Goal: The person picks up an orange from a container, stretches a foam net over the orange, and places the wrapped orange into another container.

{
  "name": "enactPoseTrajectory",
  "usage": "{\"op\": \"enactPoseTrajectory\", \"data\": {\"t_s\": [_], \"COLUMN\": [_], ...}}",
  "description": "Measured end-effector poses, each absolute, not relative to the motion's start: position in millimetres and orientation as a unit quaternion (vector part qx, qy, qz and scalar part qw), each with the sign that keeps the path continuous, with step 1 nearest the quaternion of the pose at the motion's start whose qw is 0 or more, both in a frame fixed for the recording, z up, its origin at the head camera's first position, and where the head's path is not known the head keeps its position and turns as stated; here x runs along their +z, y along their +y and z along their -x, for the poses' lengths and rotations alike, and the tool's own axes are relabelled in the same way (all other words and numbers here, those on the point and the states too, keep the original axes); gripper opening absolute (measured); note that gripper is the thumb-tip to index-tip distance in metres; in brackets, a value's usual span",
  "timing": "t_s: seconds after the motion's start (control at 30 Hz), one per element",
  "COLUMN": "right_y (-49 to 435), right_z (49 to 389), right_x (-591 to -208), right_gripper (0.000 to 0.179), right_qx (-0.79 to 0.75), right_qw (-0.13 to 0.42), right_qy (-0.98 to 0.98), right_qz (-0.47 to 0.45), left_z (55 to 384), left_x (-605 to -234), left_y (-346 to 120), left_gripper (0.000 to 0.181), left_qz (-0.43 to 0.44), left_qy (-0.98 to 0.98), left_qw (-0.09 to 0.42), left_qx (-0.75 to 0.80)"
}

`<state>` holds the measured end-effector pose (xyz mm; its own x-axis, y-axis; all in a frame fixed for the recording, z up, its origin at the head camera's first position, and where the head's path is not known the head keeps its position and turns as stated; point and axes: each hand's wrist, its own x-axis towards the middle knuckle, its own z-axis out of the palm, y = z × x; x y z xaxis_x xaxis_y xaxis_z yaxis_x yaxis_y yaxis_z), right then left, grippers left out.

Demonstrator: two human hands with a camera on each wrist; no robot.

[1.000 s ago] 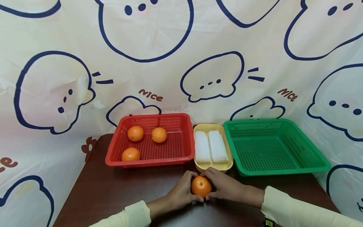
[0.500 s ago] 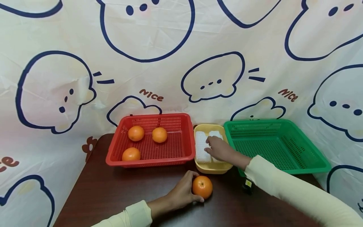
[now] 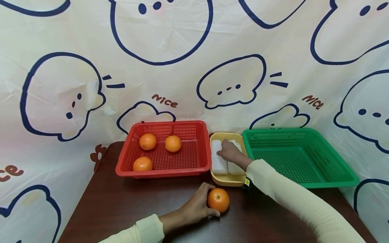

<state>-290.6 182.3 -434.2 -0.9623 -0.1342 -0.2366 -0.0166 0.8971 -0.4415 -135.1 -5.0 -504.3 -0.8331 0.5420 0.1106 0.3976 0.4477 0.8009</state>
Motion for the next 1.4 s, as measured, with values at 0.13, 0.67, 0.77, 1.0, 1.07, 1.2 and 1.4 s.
{"op": "enactPoseTrajectory", "data": {"t_s": [0.13,0.67,0.77,1.0,1.07,1.2,1.4], "right_y": [181,196,198,200,202,205,210], "right_z": [292,290,283,265,261,251,227], "right_x": [-433,-410,-399,-371,-366,-361,-356], "right_gripper": [0.017,0.028,0.034,0.043,0.041,0.039,0.035], "right_qx": [-0.28,-0.461,-0.487,-0.504,-0.501,-0.494,-0.448], "right_qw": [0.128,0.167,0.165,0.152,0.141,0.117,0.08], "right_qy": [0.951,0.868,0.854,0.849,0.854,0.861,0.886], "right_qz": [0.002,-0.082,-0.079,-0.038,-0.024,0.016,0.084], "left_z": [135,138,139,139,139,140,141], "left_x": [-504,-502,-501,-500,-499,-498,-495], "left_y": [-5,-4,-5,-9,-10,-9,-8], "left_gripper": [0.076,0.078,0.079,0.081,0.083,0.085,0.088], "left_qz": [-0.275,-0.285,-0.293,-0.298,-0.299,-0.303,-0.318], "left_qy": [0.85,0.857,0.857,0.858,0.859,0.86,0.857], "left_qw": [0.077,0.084,0.086,0.083,0.082,0.079,0.067], "left_qx": [0.443,0.422,0.415,0.41,0.409,0.403,0.4]}}
